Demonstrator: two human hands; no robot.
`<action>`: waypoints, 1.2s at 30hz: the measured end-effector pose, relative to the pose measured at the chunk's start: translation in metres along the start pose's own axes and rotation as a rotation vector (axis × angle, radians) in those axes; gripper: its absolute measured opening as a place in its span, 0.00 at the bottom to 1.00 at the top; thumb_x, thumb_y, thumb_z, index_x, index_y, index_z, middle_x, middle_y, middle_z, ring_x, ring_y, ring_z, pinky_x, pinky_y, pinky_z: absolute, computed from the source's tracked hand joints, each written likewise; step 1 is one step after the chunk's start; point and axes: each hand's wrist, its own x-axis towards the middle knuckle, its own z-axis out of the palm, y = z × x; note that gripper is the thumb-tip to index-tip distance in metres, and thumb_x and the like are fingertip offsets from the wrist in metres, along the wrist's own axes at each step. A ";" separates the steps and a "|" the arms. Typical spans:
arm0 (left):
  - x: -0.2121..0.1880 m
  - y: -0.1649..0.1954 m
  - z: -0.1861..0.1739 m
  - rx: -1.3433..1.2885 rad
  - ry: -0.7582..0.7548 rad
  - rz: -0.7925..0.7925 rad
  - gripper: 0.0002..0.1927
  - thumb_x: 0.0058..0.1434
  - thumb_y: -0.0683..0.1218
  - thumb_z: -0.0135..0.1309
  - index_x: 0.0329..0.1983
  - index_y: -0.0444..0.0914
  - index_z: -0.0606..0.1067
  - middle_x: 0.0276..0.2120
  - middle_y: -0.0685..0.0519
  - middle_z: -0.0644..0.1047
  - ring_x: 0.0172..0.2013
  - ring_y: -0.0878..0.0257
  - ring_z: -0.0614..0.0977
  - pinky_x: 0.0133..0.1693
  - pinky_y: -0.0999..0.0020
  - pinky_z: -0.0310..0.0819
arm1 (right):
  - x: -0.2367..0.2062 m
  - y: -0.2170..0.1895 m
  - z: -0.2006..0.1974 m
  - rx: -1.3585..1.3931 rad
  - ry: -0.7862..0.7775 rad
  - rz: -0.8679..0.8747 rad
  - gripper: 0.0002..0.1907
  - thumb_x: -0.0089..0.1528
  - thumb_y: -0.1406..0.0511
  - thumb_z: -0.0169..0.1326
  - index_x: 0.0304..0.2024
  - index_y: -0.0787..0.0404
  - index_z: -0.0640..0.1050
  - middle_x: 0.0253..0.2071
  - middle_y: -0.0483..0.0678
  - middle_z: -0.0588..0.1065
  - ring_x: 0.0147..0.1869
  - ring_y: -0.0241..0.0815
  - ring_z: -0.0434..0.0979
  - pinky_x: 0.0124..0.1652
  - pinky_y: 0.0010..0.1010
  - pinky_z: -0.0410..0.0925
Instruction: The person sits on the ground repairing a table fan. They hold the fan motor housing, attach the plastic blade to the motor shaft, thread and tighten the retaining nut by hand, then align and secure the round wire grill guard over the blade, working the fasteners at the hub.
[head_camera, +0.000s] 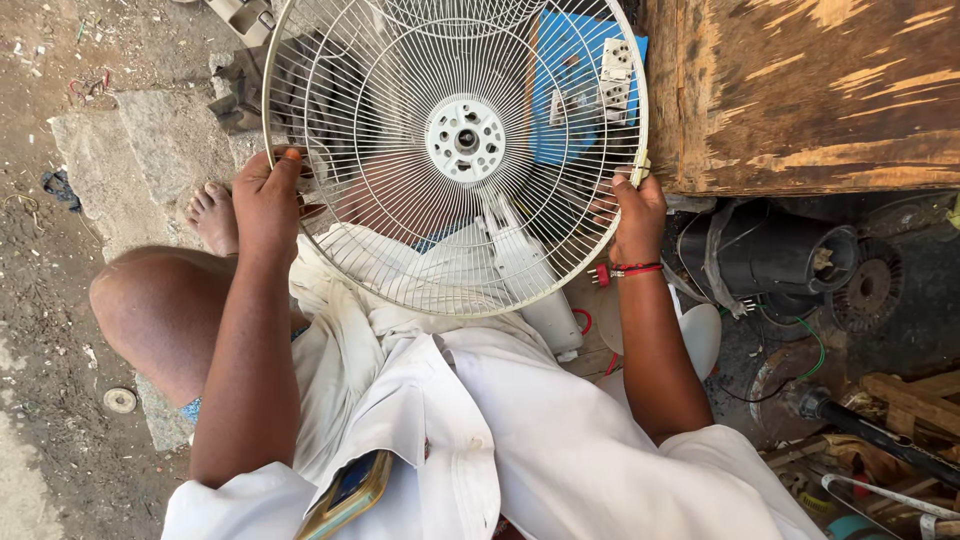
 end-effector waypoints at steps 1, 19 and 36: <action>0.003 -0.003 0.000 -0.002 -0.005 -0.012 0.10 0.72 0.47 0.52 0.47 0.37 0.79 0.32 0.59 0.77 0.28 0.72 0.75 0.27 0.72 0.77 | 0.002 0.000 0.000 0.000 -0.003 0.005 0.08 0.68 0.64 0.54 0.48 0.56 0.74 0.38 0.48 0.80 0.30 0.38 0.79 0.28 0.28 0.72; 0.019 -0.012 0.003 0.084 0.003 -0.044 0.11 0.71 0.48 0.51 0.45 0.36 0.78 0.31 0.55 0.77 0.29 0.70 0.77 0.27 0.71 0.77 | 0.022 -0.003 0.002 -0.033 -0.044 0.030 0.09 0.68 0.61 0.57 0.48 0.56 0.75 0.37 0.48 0.80 0.30 0.38 0.80 0.27 0.27 0.72; 0.027 -0.028 -0.005 0.164 0.028 -0.016 0.12 0.71 0.47 0.50 0.48 0.36 0.78 0.33 0.54 0.80 0.30 0.68 0.81 0.26 0.72 0.79 | 0.031 0.003 0.005 -0.033 -0.068 0.006 0.10 0.69 0.62 0.56 0.51 0.56 0.75 0.38 0.47 0.79 0.30 0.38 0.79 0.27 0.29 0.73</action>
